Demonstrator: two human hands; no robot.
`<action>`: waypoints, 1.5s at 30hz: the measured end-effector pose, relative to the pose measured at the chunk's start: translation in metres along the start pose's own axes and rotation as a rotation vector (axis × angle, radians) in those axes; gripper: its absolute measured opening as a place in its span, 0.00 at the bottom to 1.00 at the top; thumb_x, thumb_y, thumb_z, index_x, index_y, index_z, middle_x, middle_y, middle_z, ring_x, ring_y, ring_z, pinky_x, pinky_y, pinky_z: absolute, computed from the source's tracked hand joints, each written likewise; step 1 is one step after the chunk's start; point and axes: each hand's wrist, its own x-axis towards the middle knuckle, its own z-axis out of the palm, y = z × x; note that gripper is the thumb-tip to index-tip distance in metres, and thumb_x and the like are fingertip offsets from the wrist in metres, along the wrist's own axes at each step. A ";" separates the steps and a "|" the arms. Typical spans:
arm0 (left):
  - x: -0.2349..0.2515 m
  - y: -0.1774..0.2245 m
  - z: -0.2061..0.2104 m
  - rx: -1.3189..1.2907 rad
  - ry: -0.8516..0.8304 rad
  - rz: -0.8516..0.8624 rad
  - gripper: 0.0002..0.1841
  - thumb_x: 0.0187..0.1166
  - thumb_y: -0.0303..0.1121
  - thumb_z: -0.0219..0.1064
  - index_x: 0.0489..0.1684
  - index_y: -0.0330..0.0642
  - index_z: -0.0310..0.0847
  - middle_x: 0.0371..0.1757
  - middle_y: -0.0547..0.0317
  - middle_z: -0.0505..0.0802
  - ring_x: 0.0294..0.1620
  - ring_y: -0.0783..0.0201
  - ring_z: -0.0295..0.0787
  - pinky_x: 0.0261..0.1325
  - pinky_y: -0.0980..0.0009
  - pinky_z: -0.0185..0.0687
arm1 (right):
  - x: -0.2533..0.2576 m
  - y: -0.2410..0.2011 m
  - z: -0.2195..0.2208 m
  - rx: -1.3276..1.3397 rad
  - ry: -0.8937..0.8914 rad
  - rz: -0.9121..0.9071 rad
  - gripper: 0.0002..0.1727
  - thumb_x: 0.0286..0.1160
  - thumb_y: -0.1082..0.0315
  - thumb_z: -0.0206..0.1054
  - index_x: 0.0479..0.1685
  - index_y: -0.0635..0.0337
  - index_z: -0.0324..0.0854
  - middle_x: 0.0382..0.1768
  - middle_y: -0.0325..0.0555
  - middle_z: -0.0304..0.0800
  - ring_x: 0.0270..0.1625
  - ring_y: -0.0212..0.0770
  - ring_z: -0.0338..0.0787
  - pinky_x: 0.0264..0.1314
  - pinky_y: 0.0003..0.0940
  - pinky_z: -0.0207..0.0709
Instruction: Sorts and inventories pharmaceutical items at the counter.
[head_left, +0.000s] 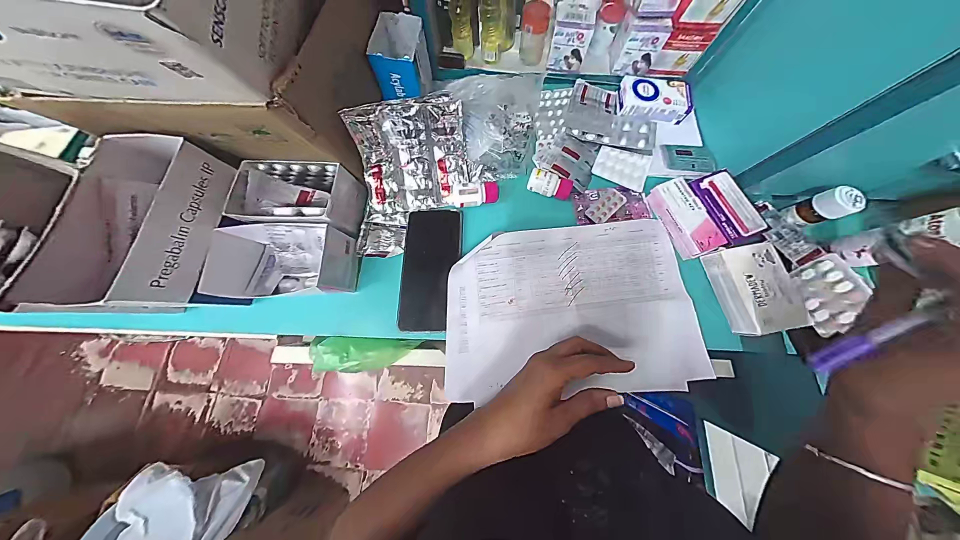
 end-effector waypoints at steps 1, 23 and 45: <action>-0.001 0.000 -0.001 0.007 -0.016 -0.001 0.16 0.86 0.32 0.65 0.67 0.36 0.86 0.64 0.47 0.89 0.63 0.63 0.86 0.68 0.69 0.82 | -0.002 0.005 0.004 -0.052 -0.065 0.007 0.13 0.86 0.72 0.61 0.56 0.72 0.87 0.58 0.69 0.90 0.65 0.67 0.87 0.71 0.58 0.77; -0.014 -0.007 -0.022 0.039 -0.011 0.004 0.15 0.86 0.33 0.64 0.64 0.37 0.86 0.58 0.51 0.93 0.60 0.65 0.89 0.68 0.69 0.83 | 0.015 -0.011 0.015 0.149 -0.321 0.096 0.34 0.92 0.49 0.45 0.76 0.72 0.73 0.66 0.74 0.84 0.68 0.65 0.87 0.69 0.59 0.78; -0.025 -0.011 -0.037 0.020 0.043 0.001 0.14 0.87 0.32 0.64 0.63 0.35 0.86 0.56 0.51 0.94 0.60 0.65 0.90 0.68 0.69 0.84 | 0.087 -0.139 0.194 0.100 -0.848 -0.431 0.16 0.82 0.68 0.64 0.61 0.69 0.85 0.45 0.66 0.93 0.56 0.68 0.92 0.77 0.67 0.68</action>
